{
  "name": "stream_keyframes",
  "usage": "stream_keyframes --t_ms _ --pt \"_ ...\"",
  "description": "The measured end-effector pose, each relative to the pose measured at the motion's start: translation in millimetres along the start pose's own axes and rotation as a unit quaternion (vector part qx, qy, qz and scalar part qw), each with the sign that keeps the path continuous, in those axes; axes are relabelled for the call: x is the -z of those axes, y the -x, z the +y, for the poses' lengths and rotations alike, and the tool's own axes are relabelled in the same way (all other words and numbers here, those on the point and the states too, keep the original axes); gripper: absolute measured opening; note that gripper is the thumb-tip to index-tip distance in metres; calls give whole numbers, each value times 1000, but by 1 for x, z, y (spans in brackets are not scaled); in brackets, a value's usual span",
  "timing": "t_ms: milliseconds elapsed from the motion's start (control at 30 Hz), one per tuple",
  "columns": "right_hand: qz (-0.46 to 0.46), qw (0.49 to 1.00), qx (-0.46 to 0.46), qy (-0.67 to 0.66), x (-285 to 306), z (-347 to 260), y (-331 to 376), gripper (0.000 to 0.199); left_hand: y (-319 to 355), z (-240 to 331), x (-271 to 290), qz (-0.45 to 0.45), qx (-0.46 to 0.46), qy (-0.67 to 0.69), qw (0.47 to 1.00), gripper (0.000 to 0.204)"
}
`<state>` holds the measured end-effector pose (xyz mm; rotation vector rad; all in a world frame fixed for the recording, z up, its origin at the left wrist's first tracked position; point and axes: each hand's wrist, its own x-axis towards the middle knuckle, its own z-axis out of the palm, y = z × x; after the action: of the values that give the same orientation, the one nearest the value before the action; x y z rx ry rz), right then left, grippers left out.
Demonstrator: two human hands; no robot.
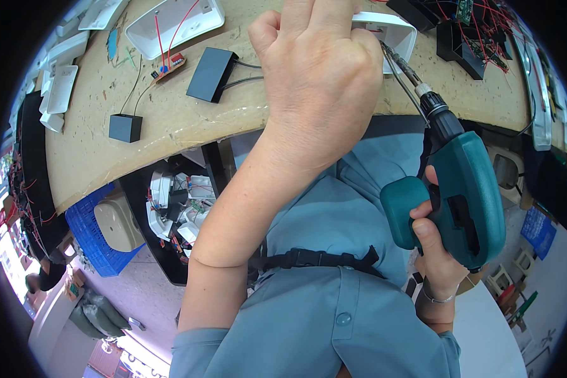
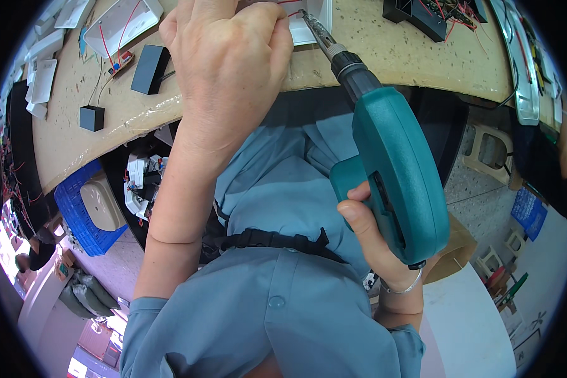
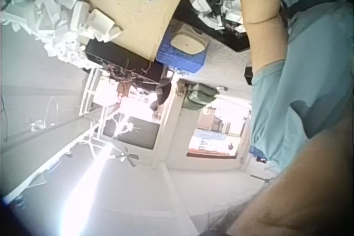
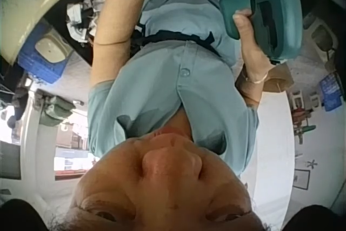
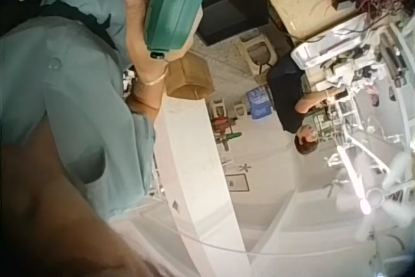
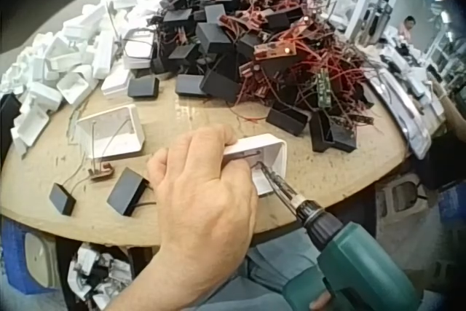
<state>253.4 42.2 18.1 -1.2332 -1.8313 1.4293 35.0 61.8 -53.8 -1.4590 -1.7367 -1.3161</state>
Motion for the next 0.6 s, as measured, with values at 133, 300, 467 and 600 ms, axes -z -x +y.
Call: stream_keyframes --t_ms 133,300,467,600 --pt "-5 1000 5 -1 1 0 1 18 -2 0 2 -6 -25 -32 999 9" --pt "-71 997 -11 11 16 9 9 60 -4 1 6 -18 -64 -76 995 4" --pt "-37 999 30 -24 16 7 9 60 -4 -2 3 2 -76 -73 994 4" --pt "-9 995 96 -25 15 8 5 61 -5 -5 8 -4 -86 -50 995 8"
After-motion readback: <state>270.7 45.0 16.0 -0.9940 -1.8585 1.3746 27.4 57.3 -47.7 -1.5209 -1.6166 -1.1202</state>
